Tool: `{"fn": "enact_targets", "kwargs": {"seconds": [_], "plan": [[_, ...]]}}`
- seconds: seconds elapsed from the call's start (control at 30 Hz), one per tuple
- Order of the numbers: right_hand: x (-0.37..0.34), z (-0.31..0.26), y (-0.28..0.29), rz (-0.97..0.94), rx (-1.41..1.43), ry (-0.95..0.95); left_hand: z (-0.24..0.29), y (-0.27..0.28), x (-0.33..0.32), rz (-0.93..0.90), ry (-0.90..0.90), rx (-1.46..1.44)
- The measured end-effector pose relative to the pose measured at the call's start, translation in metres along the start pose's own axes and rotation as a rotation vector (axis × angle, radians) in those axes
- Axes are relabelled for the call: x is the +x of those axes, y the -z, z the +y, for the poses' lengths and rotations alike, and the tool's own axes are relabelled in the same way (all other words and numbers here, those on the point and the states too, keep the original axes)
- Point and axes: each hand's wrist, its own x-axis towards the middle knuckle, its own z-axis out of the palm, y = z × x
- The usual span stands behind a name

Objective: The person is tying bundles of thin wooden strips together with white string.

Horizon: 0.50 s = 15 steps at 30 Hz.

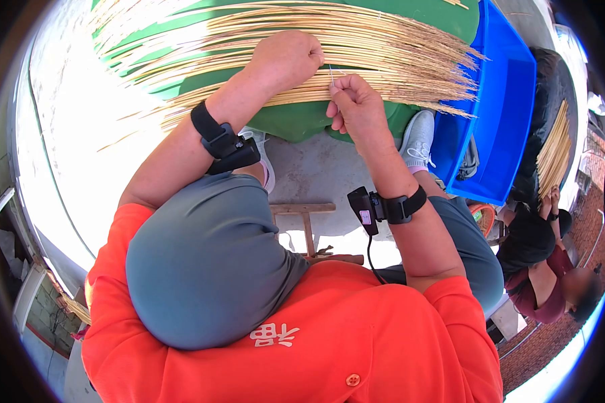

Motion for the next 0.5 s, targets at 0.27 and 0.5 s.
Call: {"fn": "enact_targets", "kwargs": {"seconds": [0.27,0.5], "plan": [[0.0004,-0.0021,-0.0009,0.022,0.0,0.002,-0.0021,-0.0064,-0.0006,0.095,-0.03,-0.021],[0.0039,0.0006,-0.0048,0.052,0.043,0.034,-0.0026,-0.0031,-0.0009,0.04,-0.014,0.012]]}}
